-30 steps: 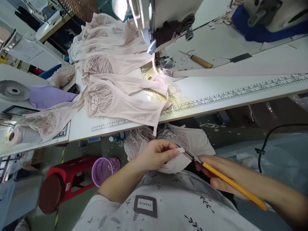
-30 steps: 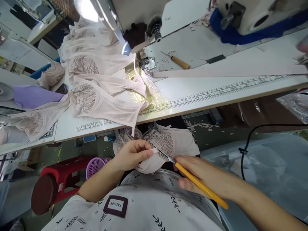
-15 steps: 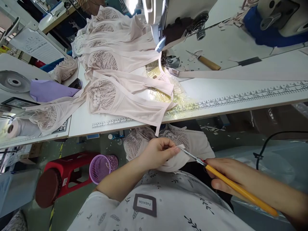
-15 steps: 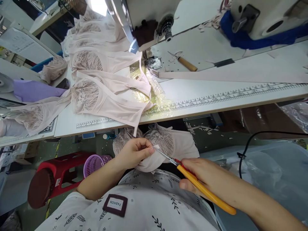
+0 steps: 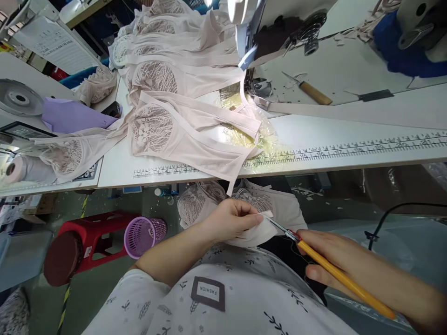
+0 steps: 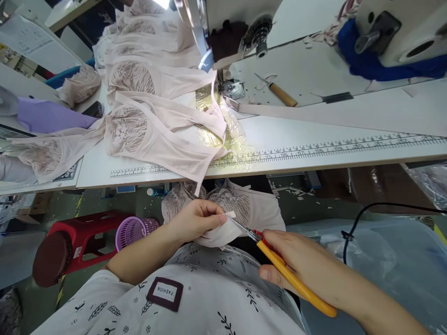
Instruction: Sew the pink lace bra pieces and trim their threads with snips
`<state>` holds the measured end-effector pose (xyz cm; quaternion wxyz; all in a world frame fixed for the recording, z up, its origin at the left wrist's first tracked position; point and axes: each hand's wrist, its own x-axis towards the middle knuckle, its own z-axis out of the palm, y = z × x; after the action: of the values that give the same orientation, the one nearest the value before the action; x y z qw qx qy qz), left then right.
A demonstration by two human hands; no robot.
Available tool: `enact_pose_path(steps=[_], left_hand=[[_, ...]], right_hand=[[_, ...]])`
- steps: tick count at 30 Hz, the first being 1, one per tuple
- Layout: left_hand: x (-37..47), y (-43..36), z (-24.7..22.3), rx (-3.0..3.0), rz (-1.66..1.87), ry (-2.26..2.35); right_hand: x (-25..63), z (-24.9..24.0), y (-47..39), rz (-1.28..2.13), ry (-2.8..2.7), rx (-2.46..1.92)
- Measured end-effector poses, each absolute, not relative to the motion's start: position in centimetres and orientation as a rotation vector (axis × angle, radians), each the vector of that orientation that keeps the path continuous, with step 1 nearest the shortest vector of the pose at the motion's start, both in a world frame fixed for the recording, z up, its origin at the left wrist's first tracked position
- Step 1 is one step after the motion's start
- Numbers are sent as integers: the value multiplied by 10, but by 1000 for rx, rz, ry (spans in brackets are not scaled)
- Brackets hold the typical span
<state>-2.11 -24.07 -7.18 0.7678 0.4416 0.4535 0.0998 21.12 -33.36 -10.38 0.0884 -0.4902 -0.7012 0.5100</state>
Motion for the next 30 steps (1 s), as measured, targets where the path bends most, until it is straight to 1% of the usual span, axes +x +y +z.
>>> enact_pose_path(steps=[6,10,14,21,24,28,30], left_hand=[[-19,-241,-71,936,247,996],[-20,-241,-73,937,249,975],[-20,-241,-73,935,252,960],[-20,-239,-70,934,259,942],[-21,-238,-69,958,264,908],[-21,-238,-68,965,305,871],[-21,-239,-68,945,319,888]], right_hand=[[210,-102,-330,1500,-2146,-1549],[213,-110,-334,1558,-2064,-1576],[211,-116,-337,1543,-1996,-1652],[207,-122,-338,1399,-1960,-1630],[205,-119,-337,1359,-1849,-1624],[192,-110,-333,1279,-1524,-1526],[185,-110,-329,1250,-1504,-1454]])
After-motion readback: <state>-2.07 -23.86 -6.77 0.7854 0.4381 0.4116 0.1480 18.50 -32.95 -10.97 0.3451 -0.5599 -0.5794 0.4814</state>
